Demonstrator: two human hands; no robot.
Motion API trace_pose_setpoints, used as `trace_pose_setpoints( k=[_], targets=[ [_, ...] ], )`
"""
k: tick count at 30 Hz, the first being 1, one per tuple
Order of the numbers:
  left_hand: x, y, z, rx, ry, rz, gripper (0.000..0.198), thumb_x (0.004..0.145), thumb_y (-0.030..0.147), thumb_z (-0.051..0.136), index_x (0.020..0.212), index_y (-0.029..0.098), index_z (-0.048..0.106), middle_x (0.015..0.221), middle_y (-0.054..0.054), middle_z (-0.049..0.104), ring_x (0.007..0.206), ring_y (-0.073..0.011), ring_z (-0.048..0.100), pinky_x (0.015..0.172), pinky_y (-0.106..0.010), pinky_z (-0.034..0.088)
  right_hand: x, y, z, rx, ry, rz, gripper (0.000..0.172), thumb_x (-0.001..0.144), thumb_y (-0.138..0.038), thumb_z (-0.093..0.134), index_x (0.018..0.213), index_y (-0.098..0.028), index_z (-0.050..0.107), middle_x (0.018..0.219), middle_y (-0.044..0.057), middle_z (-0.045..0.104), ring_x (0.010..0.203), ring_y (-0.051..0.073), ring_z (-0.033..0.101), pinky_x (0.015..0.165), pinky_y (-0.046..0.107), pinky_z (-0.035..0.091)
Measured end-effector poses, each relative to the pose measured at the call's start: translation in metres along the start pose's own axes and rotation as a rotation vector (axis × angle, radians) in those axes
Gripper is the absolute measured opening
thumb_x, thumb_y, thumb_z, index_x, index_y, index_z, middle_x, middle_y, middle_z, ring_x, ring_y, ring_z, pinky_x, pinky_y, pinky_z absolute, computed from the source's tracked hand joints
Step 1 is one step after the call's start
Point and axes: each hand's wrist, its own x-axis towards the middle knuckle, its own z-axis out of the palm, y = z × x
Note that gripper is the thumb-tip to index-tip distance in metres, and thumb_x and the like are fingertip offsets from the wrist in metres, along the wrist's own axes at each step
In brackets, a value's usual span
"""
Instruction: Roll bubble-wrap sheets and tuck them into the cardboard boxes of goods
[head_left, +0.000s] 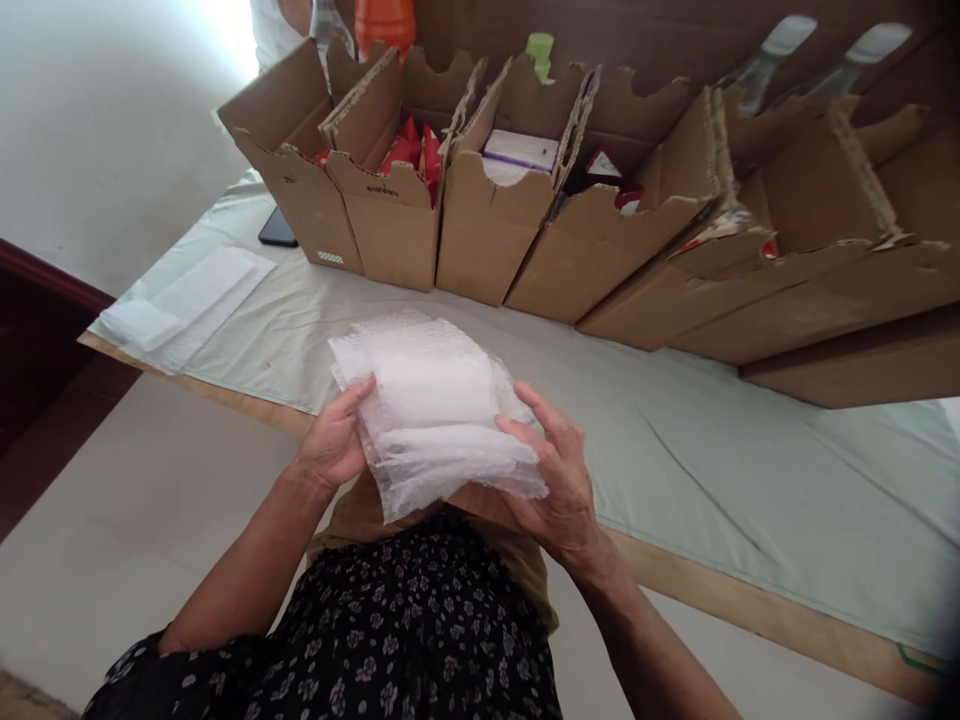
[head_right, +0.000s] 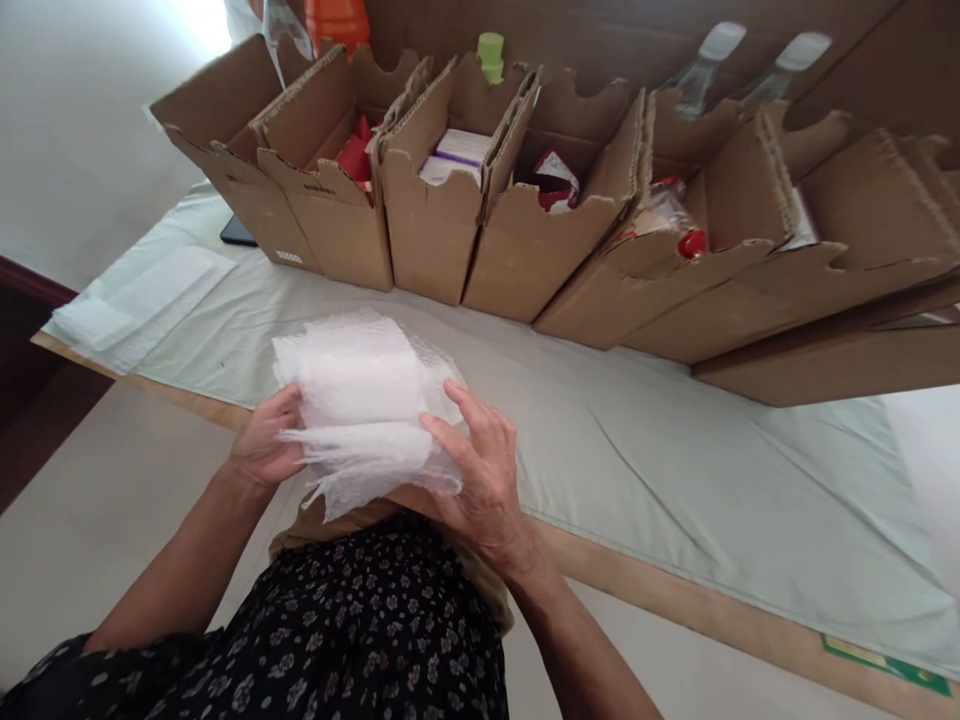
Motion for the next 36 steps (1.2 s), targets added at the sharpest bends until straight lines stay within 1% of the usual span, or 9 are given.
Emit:
trace_pose_setpoints(
  k=[4, 6, 10, 18, 23, 26, 30, 33, 36],
  targets=[
    [-0.004, -0.006, 0.000, -0.065, -0.041, 0.139, 0.063, 0.081, 0.060, 0.080, 0.127, 0.019, 0.072, 0.124, -0.011, 0.079, 0.137, -0.0396, 0.062, 0.114, -0.051, 0.054, -0.002, 0.000, 0.003, 0.015, 0.072, -0.020, 0.039, 0.095, -0.021, 0.067, 0.133, -0.023, 0.061, 0.162, 0.016, 0.044, 0.142, 0.033, 0.052, 0.108, 0.051, 0.046],
    [-0.004, -0.011, -0.002, -0.041, -0.019, 0.180, 0.071, 0.073, 0.058, 0.088, 0.131, 0.021, 0.070, 0.125, -0.010, 0.078, 0.137, -0.0390, 0.063, 0.116, -0.050, 0.053, -0.005, 0.000, 0.002, 0.036, 0.091, -0.017, 0.032, 0.094, -0.020, 0.067, 0.125, -0.024, 0.065, 0.165, 0.012, 0.041, 0.144, 0.033, 0.050, 0.110, 0.051, 0.046],
    [-0.003, -0.017, -0.004, 0.100, -0.019, 0.094, 0.078, 0.061, 0.043, 0.098, 0.129, 0.018, 0.071, 0.119, -0.012, 0.080, 0.129, -0.0401, 0.068, 0.114, -0.051, 0.054, -0.010, -0.001, -0.001, 0.197, 0.034, 0.045, 0.011, 0.097, -0.022, 0.063, 0.108, -0.025, 0.065, 0.165, 0.005, 0.042, 0.149, 0.031, 0.046, 0.116, 0.053, 0.043],
    [-0.020, -0.019, 0.000, 0.212, -0.128, 0.080, 0.067, 0.061, 0.038, 0.099, 0.120, 0.017, 0.076, 0.114, -0.010, 0.081, 0.115, -0.0345, 0.074, 0.103, -0.043, 0.059, -0.019, -0.015, -0.006, 0.347, 0.061, 0.075, 0.006, 0.100, -0.030, 0.061, 0.104, -0.025, 0.061, 0.163, 0.004, 0.046, 0.151, 0.029, 0.045, 0.120, 0.054, 0.041],
    [-0.028, -0.016, -0.006, 0.284, 0.000, 0.203, 0.048, 0.061, 0.033, 0.099, 0.102, 0.017, 0.080, 0.104, -0.008, 0.083, 0.102, -0.0314, 0.078, 0.093, -0.039, 0.061, -0.019, -0.032, -0.009, 0.231, -0.039, -0.042, 0.005, 0.105, -0.030, 0.052, 0.102, -0.028, 0.056, 0.129, 0.001, 0.073, 0.141, 0.025, 0.056, 0.114, 0.054, 0.042],
    [-0.034, 0.003, -0.013, 0.283, 0.091, 0.348, 0.050, 0.060, 0.028, 0.099, 0.106, 0.022, 0.080, 0.101, -0.004, 0.083, 0.102, -0.0302, 0.078, 0.089, -0.036, 0.062, -0.012, -0.043, -0.007, 0.220, -0.095, -0.098, 0.005, 0.101, -0.022, 0.054, 0.101, -0.027, 0.055, 0.118, 0.000, 0.078, 0.134, 0.022, 0.061, 0.115, 0.050, 0.041],
    [-0.046, 0.043, -0.029, 0.297, 0.131, 0.494, 0.049, 0.060, 0.022, 0.097, 0.106, 0.027, 0.080, 0.100, -0.001, 0.083, 0.108, -0.0306, 0.076, 0.089, -0.035, 0.062, 0.009, -0.057, 0.010, 0.218, -0.132, -0.195, 0.020, 0.098, -0.011, 0.055, 0.109, -0.026, 0.062, 0.115, -0.002, 0.079, 0.127, 0.019, 0.065, 0.117, 0.043, 0.039],
    [-0.049, 0.080, -0.047, 0.344, 0.160, 0.592, 0.048, 0.059, 0.024, 0.098, 0.103, 0.022, 0.079, 0.103, -0.004, 0.083, 0.112, -0.0346, 0.074, 0.090, -0.038, 0.062, 0.037, -0.067, 0.037, 0.230, -0.139, -0.281, 0.023, 0.098, -0.009, 0.056, 0.112, -0.025, 0.065, 0.118, -0.002, 0.079, 0.127, 0.019, 0.065, 0.119, 0.042, 0.038],
    [-0.043, 0.127, -0.069, 0.411, 0.169, 0.769, 0.055, 0.058, 0.028, 0.100, 0.107, 0.019, 0.076, 0.107, -0.005, 0.082, 0.111, -0.0329, 0.073, 0.093, -0.037, 0.062, 0.074, -0.075, 0.077, 0.246, -0.077, -0.356, 0.020, 0.099, -0.013, 0.058, 0.113, -0.026, 0.067, 0.123, -0.002, 0.078, 0.129, 0.019, 0.064, 0.118, 0.041, 0.039]
  ],
)
